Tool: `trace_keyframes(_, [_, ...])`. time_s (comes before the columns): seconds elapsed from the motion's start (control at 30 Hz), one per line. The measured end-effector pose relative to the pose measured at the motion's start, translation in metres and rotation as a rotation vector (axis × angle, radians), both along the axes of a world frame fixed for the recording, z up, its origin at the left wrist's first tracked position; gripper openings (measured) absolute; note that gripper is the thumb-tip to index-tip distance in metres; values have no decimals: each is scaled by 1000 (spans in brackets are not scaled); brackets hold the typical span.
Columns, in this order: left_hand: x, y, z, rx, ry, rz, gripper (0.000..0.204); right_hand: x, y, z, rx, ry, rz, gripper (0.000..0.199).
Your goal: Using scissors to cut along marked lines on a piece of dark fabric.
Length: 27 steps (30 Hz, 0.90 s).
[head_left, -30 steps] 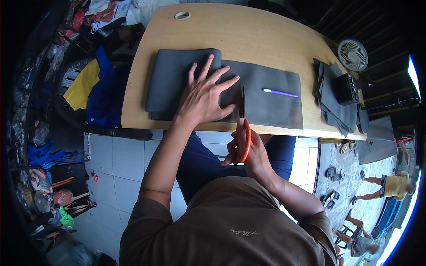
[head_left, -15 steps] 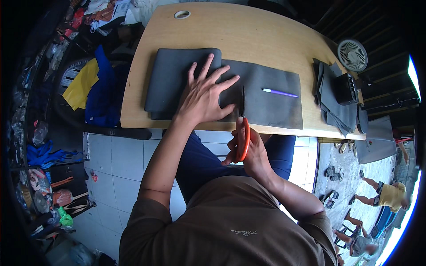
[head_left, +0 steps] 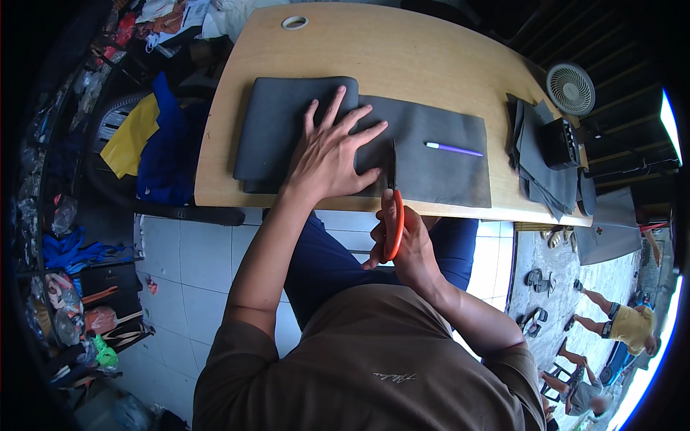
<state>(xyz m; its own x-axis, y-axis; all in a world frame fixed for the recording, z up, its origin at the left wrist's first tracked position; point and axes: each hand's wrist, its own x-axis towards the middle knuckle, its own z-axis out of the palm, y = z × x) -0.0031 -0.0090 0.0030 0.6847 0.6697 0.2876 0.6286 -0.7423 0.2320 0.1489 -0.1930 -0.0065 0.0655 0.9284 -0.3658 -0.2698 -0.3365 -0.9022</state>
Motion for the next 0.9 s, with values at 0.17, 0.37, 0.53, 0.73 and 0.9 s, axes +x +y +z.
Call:
trace_keyframes(0.17, [0,0,1,3,0,1,82,1,0,1,19,9,21,80])
trace_keyframes(0.37, [0,-1,-1,7,1,0,82,-4,2,13,-8,8,-6,74])
trace_keyframes(0.53, [0,-1,0,2,-1,2,83,-3,5,25,-54,-14,-7,81])
trace_keyframes(0.73, [0,-1,0,-2,4,4,83,-3,5,18,13,-49,-28,92])
trace_keyframes(0.9, [0,-2,2,-13,10,6,83,-1,11,25,-49,-27,-30,96])
